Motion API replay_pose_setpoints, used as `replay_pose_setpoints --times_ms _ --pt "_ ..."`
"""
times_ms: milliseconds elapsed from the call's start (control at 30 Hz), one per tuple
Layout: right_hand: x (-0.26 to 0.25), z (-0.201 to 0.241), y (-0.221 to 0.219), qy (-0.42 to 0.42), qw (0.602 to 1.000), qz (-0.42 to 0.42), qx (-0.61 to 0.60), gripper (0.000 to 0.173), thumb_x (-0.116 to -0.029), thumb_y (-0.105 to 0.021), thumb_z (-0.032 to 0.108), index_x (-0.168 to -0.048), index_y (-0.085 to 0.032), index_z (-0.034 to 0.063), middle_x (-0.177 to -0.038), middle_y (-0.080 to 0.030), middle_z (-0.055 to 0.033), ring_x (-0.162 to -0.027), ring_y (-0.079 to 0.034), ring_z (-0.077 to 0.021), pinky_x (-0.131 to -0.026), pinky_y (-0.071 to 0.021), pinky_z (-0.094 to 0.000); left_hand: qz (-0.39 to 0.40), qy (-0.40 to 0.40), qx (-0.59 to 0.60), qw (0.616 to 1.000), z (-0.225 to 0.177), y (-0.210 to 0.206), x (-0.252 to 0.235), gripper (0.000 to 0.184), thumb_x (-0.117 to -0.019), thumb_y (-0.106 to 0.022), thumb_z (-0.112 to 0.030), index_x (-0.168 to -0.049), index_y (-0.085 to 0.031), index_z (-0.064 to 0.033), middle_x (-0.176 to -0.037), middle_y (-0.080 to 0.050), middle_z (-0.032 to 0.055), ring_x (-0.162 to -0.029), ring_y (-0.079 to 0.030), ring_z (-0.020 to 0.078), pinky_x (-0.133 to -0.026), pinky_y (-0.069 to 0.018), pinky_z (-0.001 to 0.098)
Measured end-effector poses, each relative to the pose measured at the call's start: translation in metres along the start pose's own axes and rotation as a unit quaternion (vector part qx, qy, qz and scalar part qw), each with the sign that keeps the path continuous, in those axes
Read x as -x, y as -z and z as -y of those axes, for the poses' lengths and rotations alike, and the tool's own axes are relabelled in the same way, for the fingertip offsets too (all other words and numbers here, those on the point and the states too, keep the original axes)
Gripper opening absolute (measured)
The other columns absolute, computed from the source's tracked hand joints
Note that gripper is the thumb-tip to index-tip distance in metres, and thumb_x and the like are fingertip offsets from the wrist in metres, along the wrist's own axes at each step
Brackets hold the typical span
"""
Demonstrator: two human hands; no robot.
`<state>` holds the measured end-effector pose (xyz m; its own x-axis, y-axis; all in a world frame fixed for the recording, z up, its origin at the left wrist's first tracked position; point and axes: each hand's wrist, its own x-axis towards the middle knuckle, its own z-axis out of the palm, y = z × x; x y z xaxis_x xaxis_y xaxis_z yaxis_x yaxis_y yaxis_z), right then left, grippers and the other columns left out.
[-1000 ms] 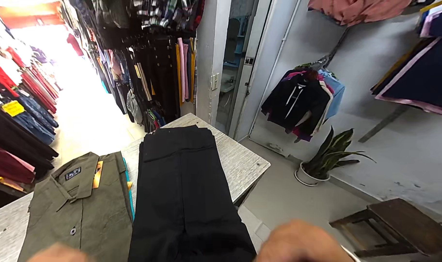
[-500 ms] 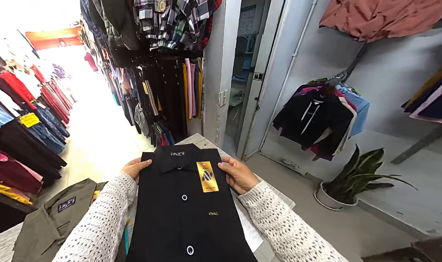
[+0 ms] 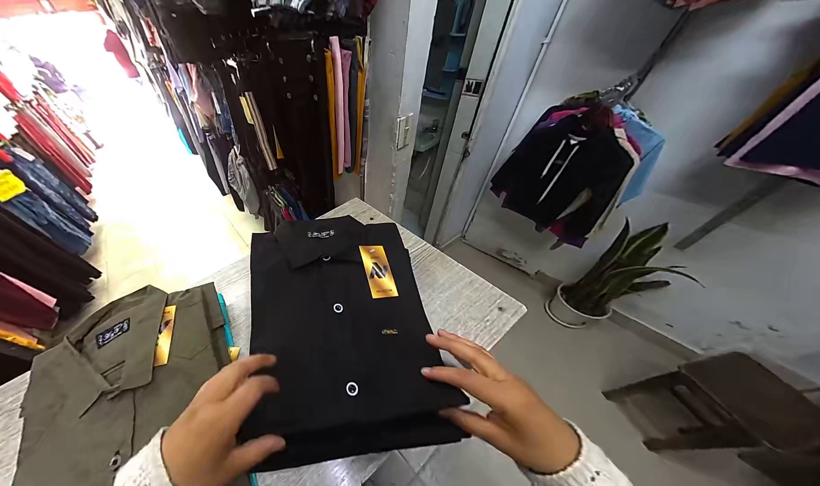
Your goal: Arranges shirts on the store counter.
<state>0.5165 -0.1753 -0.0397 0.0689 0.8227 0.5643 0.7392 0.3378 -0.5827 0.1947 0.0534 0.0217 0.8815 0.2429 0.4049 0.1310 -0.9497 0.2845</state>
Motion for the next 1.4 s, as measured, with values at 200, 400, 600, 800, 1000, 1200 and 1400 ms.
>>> replay_pose_setpoints --times_ms 200,400,600,800,1000,1200,1400 --pt "0.012 0.014 -0.006 0.057 0.982 -0.133 0.123 0.022 -0.0979 -0.061 0.015 -0.110 -0.078 0.0211 -0.117 -0.074 -0.0002 -0.125 -0.063 -0.0212 -0.114 -0.0458 -0.0455 -0.112 -0.166 -0.169 0.965 -0.017 0.006 0.015 0.013 -0.1013 -0.050 -0.009 -0.090 -0.057 -0.0114 -0.097 -0.068 0.0065 -0.095 -0.069 0.0188 -0.081 -0.0585 0.0297" --pt "0.041 0.018 -0.014 -0.027 0.991 -0.065 0.117 0.042 -0.0892 -0.048 0.001 -0.116 -0.078 0.0152 -0.130 -0.070 -0.0098 -0.128 -0.062 -0.0245 -0.110 -0.0491 -0.0373 0.049 -0.025 0.000 0.998 -0.031 0.004 0.036 0.026 -0.0799 -0.059 0.012 -0.100 -0.074 0.0060 -0.114 -0.072 0.0243 -0.103 -0.073 0.0403 -0.087 -0.0598 0.0499" --pt "0.023 0.024 0.005 -0.161 0.978 -0.116 0.060 0.037 -0.0953 -0.048 0.014 -0.121 -0.069 -0.0019 -0.129 -0.068 -0.0154 -0.116 -0.067 -0.0185 -0.096 -0.0569 -0.0348 0.080 0.268 0.188 0.941 -0.026 0.025 0.010 0.047 -0.1005 -0.052 -0.010 -0.143 -0.050 0.0087 -0.149 -0.046 0.0306 -0.136 -0.053 0.0359 -0.111 -0.0461 0.0412" --pt "-0.018 0.091 -0.034 -0.096 0.987 -0.091 -0.092 0.032 -0.0982 -0.052 0.006 -0.126 -0.065 -0.0034 -0.126 -0.070 -0.0106 -0.112 -0.069 -0.0129 -0.096 -0.0584 -0.0307 0.021 0.279 0.050 0.959 -0.009 0.055 0.041 0.056 -0.0953 -0.063 -0.014 -0.144 -0.049 0.0096 -0.152 -0.041 0.0348 -0.142 -0.042 0.0469 -0.117 -0.0362 0.0537" --pt "-0.083 0.150 -0.110 -0.132 0.959 0.105 -0.227 0.053 -0.0943 -0.055 -0.004 -0.145 -0.043 -0.0140 -0.141 -0.057 -0.0290 -0.127 -0.063 -0.0324 -0.105 -0.0531 -0.0427 -0.178 0.533 0.078 0.823 0.036 0.104 0.149 0.057 -0.0939 -0.067 -0.004 -0.144 -0.045 0.0116 -0.147 -0.045 0.0361 -0.133 -0.051 0.0479 -0.108 -0.0440 0.0560" --pt "-0.176 0.171 -0.165 -0.260 0.918 0.281 -0.104 0.074 -0.1012 -0.056 0.012 -0.159 -0.013 -0.0089 -0.162 -0.023 -0.0326 -0.150 -0.033 -0.0384 -0.122 -0.0302 -0.0444 -0.284 0.607 0.259 0.695 0.017 0.099 0.161 0.051 -0.1010 -0.055 0.002 -0.148 -0.035 0.0114 -0.143 -0.048 0.0347 -0.124 -0.056 0.0342 -0.101 -0.0461 0.0425" --pt "-0.177 0.167 -0.187 -0.368 0.876 0.174 -0.259 0.087 -0.0929 -0.070 0.013 -0.158 -0.016 -0.0050 -0.155 -0.039 -0.0277 -0.139 -0.048 -0.0320 -0.111 -0.0434 -0.0422 -0.319 0.615 0.348 0.632 0.019 0.099 0.153 0.023 -0.1080 -0.047 -0.010 -0.122 -0.053 0.0064 -0.087 -0.065 0.0100 -0.072 -0.065 0.0066 -0.068 -0.0546 0.0230"
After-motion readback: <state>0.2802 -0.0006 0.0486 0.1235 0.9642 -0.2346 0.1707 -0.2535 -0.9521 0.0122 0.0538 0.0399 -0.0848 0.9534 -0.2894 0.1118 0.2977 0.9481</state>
